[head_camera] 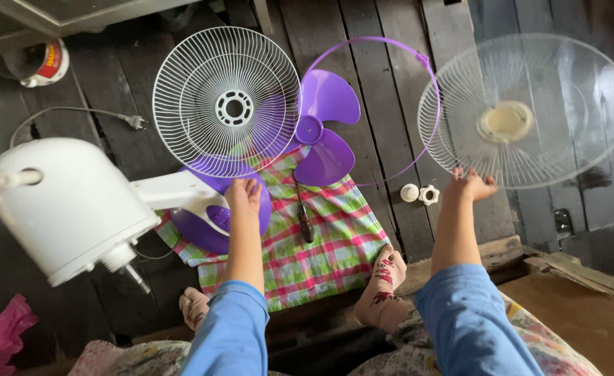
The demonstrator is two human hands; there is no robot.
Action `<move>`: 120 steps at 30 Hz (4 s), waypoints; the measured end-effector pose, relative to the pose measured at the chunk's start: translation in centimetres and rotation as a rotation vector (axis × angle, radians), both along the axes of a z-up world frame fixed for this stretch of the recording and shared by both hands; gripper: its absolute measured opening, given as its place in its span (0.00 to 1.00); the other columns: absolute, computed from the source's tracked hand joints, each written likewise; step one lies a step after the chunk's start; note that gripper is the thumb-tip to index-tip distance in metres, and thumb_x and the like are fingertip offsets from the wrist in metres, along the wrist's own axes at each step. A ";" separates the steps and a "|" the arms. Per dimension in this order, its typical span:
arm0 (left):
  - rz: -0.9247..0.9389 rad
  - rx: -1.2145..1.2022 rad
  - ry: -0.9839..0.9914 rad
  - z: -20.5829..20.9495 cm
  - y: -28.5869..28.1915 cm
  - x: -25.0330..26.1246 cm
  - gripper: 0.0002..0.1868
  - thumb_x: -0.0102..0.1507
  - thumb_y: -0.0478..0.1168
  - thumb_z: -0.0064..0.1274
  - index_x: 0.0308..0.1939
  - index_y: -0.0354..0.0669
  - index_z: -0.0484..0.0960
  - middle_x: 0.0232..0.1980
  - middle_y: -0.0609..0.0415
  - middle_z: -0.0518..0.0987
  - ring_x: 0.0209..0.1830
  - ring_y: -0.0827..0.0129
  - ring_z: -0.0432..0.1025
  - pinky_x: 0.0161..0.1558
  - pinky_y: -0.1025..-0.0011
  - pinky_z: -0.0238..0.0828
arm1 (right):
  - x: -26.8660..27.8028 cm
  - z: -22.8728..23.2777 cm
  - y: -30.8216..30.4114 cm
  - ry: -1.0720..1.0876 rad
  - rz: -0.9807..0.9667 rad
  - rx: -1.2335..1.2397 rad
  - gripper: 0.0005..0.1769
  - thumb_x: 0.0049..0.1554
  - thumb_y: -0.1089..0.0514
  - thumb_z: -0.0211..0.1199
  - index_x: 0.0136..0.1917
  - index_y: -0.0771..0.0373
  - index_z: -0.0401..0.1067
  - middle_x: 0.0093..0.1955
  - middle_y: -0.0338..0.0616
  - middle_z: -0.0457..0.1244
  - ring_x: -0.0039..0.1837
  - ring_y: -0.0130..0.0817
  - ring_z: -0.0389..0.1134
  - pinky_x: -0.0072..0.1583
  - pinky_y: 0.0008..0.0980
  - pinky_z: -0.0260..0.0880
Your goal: The person disassembles a purple and white table fan. They use a screwdriver to remove the front grille, then detach the fan blades and the rear grille, placing the parts on a checkered cloth.
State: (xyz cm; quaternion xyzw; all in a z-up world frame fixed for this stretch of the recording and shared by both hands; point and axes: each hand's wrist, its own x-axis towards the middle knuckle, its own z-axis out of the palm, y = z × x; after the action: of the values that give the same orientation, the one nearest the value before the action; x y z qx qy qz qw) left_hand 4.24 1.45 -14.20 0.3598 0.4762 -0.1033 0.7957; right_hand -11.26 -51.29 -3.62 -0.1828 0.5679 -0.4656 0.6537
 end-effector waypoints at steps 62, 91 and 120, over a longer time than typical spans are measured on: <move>-0.467 0.409 -0.225 17.9 14.0 -19.3 0.27 0.68 0.56 0.51 0.62 0.42 0.79 0.50 0.49 0.84 0.47 0.66 0.80 0.44 0.68 0.80 | 6.0 15.1 21.8 0.651 2.178 -0.287 0.25 0.64 0.44 0.51 0.67 0.57 0.73 0.51 0.49 0.70 0.48 0.38 0.74 0.52 0.41 0.76; -0.454 0.586 -0.064 19.6 17.7 -20.1 0.21 0.73 0.52 0.42 0.60 0.43 0.79 0.42 0.42 0.85 0.36 0.60 0.83 0.37 0.67 0.80 | -5.7 -9.6 29.6 1.273 2.657 -2.307 0.18 0.62 0.55 0.56 0.65 0.49 0.71 0.78 0.30 0.53 0.78 0.30 0.51 0.79 0.53 0.43; -0.495 0.857 -0.373 22.2 11.7 -18.8 0.19 0.72 0.49 0.43 0.58 0.44 0.82 0.34 0.50 0.86 0.30 0.69 0.82 0.32 0.73 0.77 | -6.1 21.1 23.1 0.488 1.412 -0.661 0.09 0.65 0.60 0.60 0.56 0.68 0.73 0.38 0.51 0.67 0.37 0.34 0.69 0.41 0.32 0.72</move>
State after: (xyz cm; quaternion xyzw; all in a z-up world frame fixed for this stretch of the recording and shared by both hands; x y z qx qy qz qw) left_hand -14.55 13.18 7.96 0.7667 0.2268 -0.0183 0.6004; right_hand -17.36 -28.16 17.47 -0.7772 0.2782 -0.0346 0.5633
